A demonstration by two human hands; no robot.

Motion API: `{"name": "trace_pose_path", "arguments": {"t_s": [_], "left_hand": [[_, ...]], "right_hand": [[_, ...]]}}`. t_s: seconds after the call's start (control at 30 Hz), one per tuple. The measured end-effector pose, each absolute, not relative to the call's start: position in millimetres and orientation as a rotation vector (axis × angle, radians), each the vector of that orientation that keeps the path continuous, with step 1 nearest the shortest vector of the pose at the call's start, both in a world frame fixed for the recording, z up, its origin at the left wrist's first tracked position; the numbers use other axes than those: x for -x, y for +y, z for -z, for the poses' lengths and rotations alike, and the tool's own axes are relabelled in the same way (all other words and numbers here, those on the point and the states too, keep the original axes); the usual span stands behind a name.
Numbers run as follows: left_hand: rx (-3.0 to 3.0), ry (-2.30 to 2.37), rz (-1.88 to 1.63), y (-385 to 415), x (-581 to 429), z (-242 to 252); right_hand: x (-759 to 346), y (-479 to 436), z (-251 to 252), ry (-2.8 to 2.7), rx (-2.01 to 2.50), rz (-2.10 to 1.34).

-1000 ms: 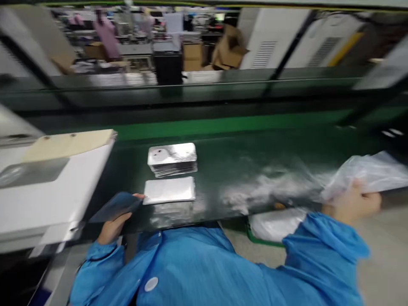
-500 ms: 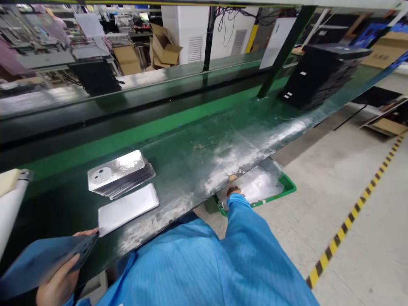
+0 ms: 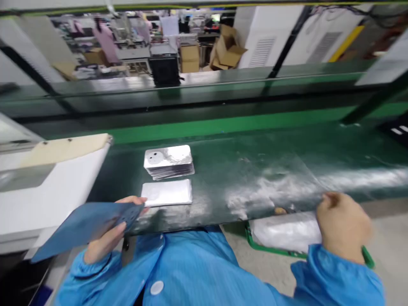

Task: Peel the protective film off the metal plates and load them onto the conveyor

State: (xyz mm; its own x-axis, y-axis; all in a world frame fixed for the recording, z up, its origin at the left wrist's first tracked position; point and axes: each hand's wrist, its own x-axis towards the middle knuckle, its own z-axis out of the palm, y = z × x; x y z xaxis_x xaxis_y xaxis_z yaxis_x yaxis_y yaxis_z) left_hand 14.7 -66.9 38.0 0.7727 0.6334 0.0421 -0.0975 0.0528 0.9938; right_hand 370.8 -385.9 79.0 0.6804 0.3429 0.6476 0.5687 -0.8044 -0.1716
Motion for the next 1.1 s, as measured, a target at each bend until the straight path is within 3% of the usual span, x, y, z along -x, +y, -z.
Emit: {"name": "trace_pose_path", "arguments": {"t_s": [0.07, 0.17, 0.27, 0.4, 0.5, 0.6, 0.67, 0.9, 1.1], "left_hand": [[-1.385, 0.356, -0.43, -69, -28, -45], [-1.412, 0.285, -0.138, -71, -49, -49], [-1.397, 0.268, 0.039, -71, -60, -46], [-1.33, 0.265, 0.098, -66, -52, -37], [-1.158, 0.315, -0.253, -57, -37, -25], [-1.026, 0.458, -0.764, -48, -25, -8], [-1.0, 0.555, -0.917, -44, -21, 5], [-1.017, 0.686, -1.005, -44, -27, 38], [-1.094, 0.662, -1.001, -43, -28, 48]], "right_hand": [[-349, -346, -96, -0.932, 2.273, 1.01], [-294, -271, -112, -1.862, 1.641, 0.752], [-250, -208, -113, -2.507, 1.17, 0.765], [-240, -162, -103, -2.737, 0.945, 0.848], [-261, -140, -100, -2.633, 1.098, 0.743], [-291, -116, -101, -2.385, 1.517, 0.385], [-310, -99, -98, -2.238, 1.729, 0.214], [-335, -67, -75, -2.278, 1.929, -0.086], [-332, -73, -72, -2.316, 1.956, 0.109]]}}
